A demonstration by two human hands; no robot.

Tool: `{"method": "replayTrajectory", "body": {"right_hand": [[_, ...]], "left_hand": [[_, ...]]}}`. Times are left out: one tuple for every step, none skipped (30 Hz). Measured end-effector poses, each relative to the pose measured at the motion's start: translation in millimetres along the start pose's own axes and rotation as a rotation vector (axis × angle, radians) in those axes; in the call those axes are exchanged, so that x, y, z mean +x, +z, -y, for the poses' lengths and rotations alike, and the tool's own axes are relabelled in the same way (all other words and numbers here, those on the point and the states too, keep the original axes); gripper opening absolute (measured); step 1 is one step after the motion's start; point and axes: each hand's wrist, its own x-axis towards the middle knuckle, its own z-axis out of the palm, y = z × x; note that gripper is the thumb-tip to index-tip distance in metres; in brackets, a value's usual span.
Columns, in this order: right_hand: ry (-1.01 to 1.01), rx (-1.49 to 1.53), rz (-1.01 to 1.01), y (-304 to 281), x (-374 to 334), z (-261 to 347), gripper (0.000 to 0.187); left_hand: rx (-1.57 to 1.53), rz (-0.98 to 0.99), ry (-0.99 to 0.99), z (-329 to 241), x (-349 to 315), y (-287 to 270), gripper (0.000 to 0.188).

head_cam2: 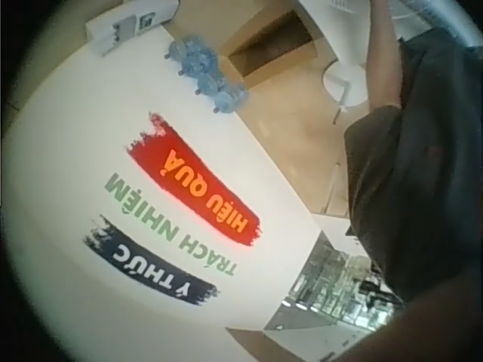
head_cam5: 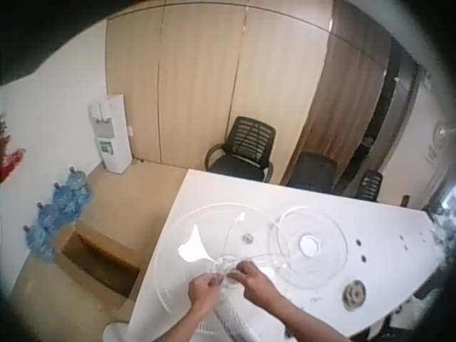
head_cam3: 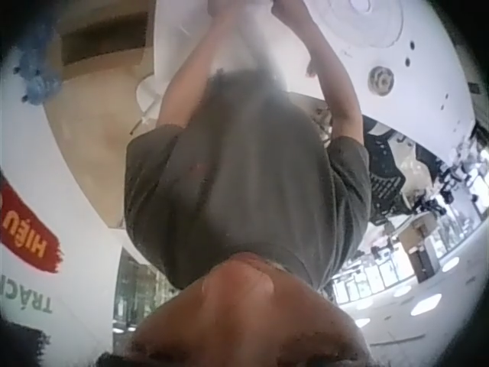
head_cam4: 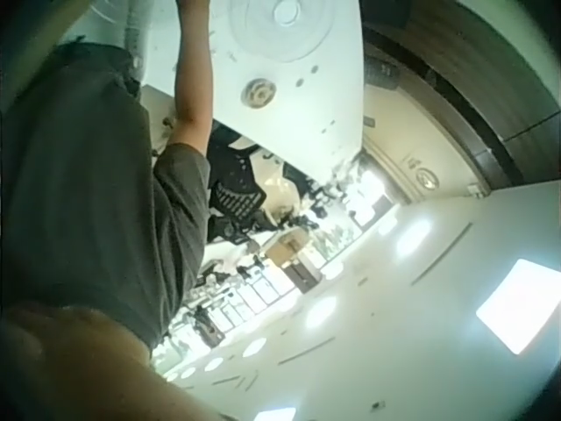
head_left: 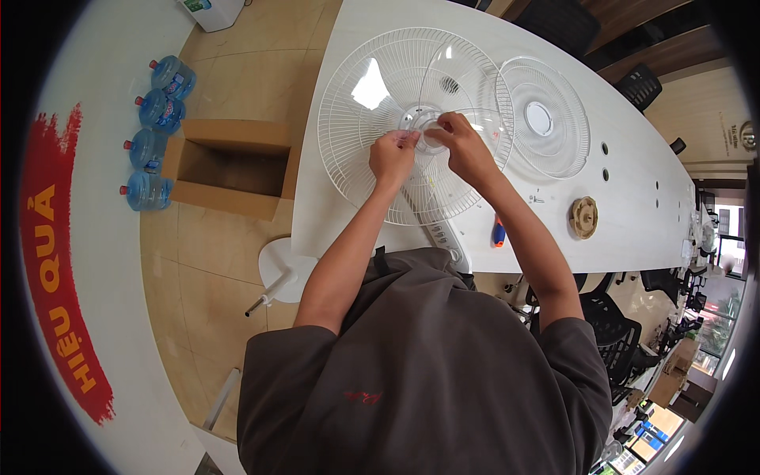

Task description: The user is using a screwdriver to remove screws from the base and motor housing of a white electric fan, then removes the protective grill and blades.

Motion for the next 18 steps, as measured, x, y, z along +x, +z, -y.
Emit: {"method": "replayTrajectory", "body": {"right_hand": [[0.067,-0.023,0.01,0,0,0,0.029],[0.068,-0.023,0.009,-1,-1,0,0.029],[0.237,-0.109,0.142,-4,1,2,0.024],[0.405,-0.196,0.276,-7,3,5,0.023],[0.403,-0.194,0.277,-9,2,11,0.023],[0.322,-0.152,0.111,-10,-2,19,0.025],[0.239,-0.108,-0.054,-11,-3,23,0.03],[0.239,-0.109,-0.055,-5,-4,17,0.03],[0.156,-0.055,-0.072,4,-5,13,0.034],[0.073,0.0,-0.089,9,-7,10,0.038],[0.077,-0.001,-0.091,13,-11,6,0.038],[0.183,0.017,-0.051,13,-11,6,0.038],[0.29,0.036,-0.011,14,-11,6,0.038],[0.29,0.036,-0.012,16,-11,5,0.038],[0.342,0.005,-0.024,18,-10,4,0.041],[0.393,-0.025,-0.036,18,-9,4,0.043],[0.393,-0.025,-0.038,19,-10,5,0.043],[0.294,-0.017,-0.107,15,-8,17,0.045]], "left_hand": [[0.001,0.001,0.0,-1,0,0,0.037],[-0.001,-0.001,-0.001,-1,0,-1,0.037],[-0.003,-0.007,-0.005,0,0,-3,0.037],[-0.003,-0.009,-0.006,4,1,-2,0.037],[-0.011,-0.009,0.001,10,2,-1,0.038],[-0.02,-0.006,0.01,8,3,-1,0.038],[-0.022,-0.006,0.012,6,3,0,0.038],[-0.001,-0.005,0.005,4,4,0,0.039],[0.022,0.0,-0.002,2,2,0,0.039],[0.023,0.004,-0.001,3,2,0,0.039],[0.009,-0.005,0.005,5,3,-1,0.039],[-0.005,-0.017,0.009,4,3,-2,0.038],[-0.005,-0.016,0.009,4,3,-3,0.038],[-0.004,-0.016,0.002,4,2,-3,0.038],[-0.003,-0.015,-0.004,2,2,-4,0.037],[-0.002,-0.015,-0.002,1,2,-5,0.037],[0.005,-0.014,-0.005,0,1,-6,0.037],[0.011,-0.017,-0.009,0,1,-7,0.037]]}}
